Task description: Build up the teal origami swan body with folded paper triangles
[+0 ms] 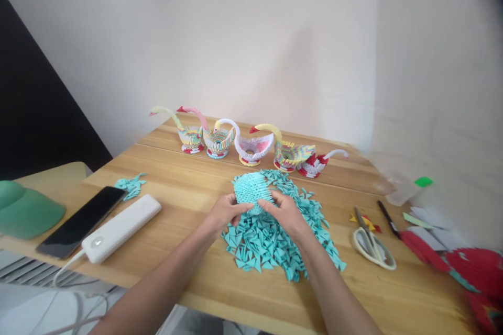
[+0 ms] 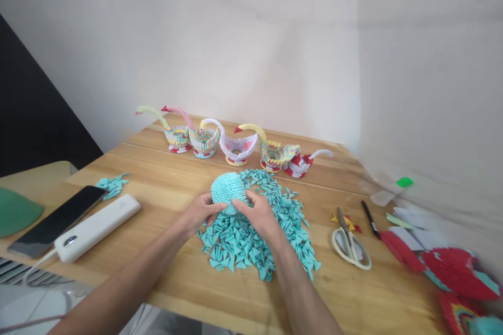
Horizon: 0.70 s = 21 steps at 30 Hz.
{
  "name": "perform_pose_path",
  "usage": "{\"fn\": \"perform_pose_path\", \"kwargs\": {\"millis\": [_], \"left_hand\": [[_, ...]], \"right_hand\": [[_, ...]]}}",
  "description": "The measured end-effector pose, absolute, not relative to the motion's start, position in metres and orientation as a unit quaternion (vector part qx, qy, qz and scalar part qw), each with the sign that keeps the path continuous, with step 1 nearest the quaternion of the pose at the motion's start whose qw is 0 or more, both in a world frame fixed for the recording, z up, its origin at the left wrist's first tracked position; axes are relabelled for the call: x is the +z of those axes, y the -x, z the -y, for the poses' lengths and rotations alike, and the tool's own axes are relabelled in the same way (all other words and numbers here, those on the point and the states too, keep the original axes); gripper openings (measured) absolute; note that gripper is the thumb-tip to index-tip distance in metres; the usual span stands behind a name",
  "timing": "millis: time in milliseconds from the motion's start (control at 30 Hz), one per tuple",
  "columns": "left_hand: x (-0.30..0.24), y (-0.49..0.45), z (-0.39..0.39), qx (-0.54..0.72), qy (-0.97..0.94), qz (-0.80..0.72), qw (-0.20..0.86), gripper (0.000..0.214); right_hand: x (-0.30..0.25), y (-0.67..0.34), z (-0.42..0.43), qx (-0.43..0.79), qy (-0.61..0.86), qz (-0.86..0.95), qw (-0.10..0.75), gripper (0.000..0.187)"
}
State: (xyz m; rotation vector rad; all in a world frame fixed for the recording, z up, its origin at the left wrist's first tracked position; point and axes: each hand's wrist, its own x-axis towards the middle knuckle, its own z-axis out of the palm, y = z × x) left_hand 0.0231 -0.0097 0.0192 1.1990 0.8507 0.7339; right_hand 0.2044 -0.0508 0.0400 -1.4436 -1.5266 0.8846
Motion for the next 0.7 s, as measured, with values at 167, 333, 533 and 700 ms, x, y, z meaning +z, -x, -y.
{"fn": "perform_pose_path", "kwargs": {"millis": [167, 333, 533, 700], "left_hand": [[0.0178, -0.0219, 0.0069, 0.339, -0.54, -0.384, 0.668, 0.044], [0.0116, -0.0242, 0.004, 0.364, -0.574, -0.381, 0.627, 0.039], [0.0164, -0.0246, 0.0072, 0.362, -0.564, -0.357, 0.65, 0.043], [0.0168, -0.02, 0.0061, 0.323, -0.462, -0.335, 0.755, 0.049]], "right_hand": [[0.0405, -0.2012, 0.0512, 0.328, 0.592, 0.611, 0.41, 0.029], [0.0469, -0.2036, 0.0525, 0.39, 0.537, 0.607, 0.437, 0.032], [0.0449, -0.2064, 0.0528, 0.366, 0.548, 0.609, 0.442, 0.027], [0.0415, -0.2061, 0.0519, 0.333, 0.571, 0.624, 0.418, 0.029]]}}
